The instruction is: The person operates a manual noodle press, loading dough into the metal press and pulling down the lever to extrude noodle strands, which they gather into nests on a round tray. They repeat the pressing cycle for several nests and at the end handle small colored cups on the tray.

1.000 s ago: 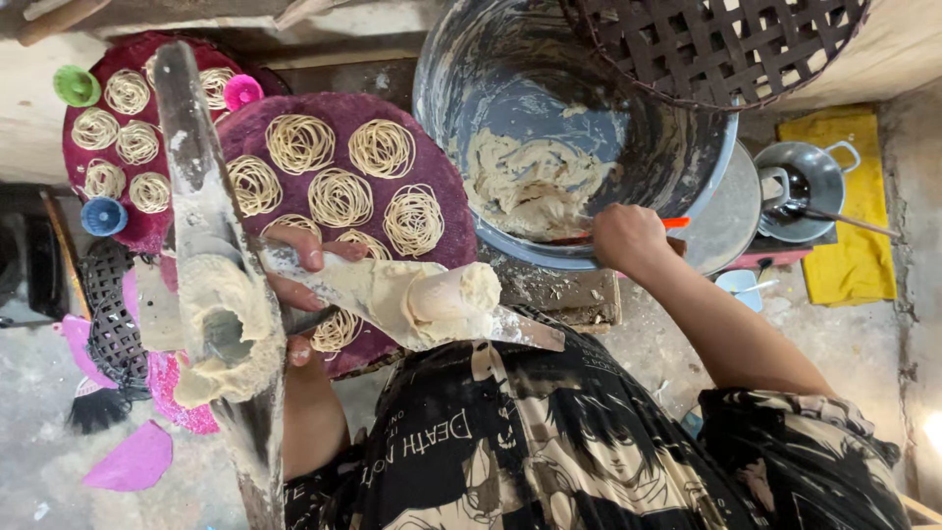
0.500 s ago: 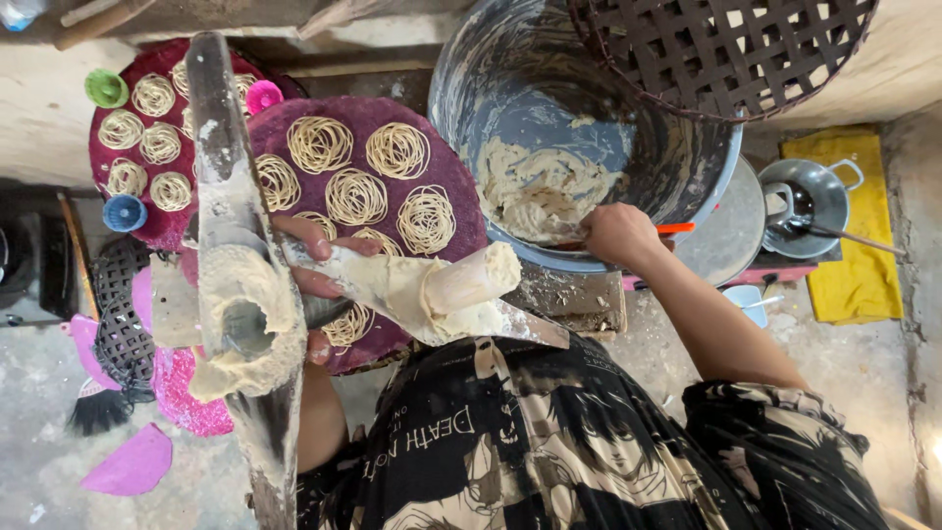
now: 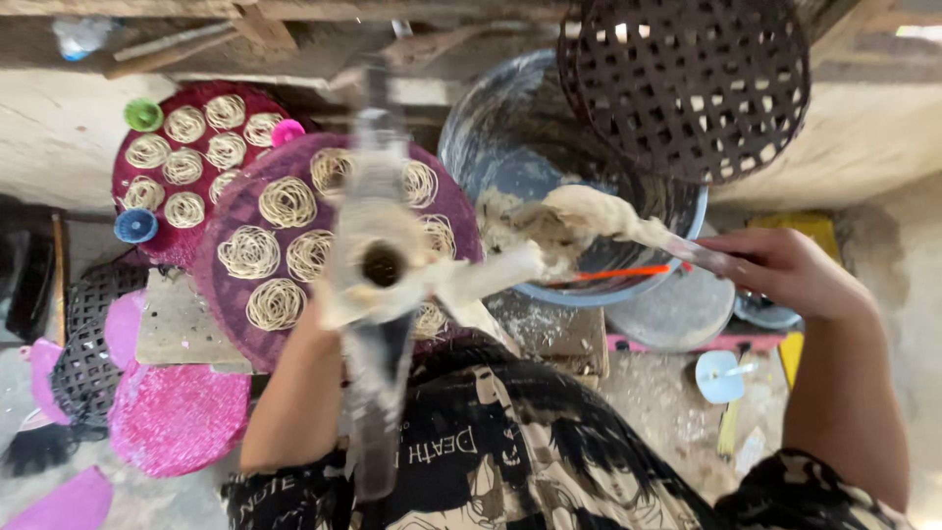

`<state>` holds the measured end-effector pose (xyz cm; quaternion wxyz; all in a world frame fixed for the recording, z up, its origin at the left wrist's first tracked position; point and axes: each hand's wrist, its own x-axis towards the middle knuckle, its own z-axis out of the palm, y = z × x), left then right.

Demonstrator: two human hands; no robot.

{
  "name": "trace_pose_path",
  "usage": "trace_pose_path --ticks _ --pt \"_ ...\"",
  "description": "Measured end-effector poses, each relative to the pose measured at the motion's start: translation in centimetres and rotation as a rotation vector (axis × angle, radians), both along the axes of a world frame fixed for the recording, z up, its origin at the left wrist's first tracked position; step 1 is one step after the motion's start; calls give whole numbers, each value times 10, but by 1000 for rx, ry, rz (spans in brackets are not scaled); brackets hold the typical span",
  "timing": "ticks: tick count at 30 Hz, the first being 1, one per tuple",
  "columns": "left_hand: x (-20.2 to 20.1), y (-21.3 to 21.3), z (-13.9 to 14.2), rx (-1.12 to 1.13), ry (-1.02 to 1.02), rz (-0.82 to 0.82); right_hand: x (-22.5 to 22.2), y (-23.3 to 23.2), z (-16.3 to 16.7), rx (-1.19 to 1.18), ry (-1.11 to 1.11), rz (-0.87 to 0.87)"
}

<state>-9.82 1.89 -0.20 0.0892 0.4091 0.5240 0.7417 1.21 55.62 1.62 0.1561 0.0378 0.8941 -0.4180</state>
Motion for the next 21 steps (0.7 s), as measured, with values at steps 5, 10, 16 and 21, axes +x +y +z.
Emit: trace_pose_path --ticks 5,10,16,21 --pt "-12 73 -9 -245 104 140 -7 -1 52 -297 198 252" --pt "-18 101 -2 -544 496 318 -21 -63 124 294 394 415" --pt "-14 123 9 -806 485 449 -6 -164 180 1252 757 520" --pt "-3 126 12 -797 417 479 2 -198 164 1329 1196 849"
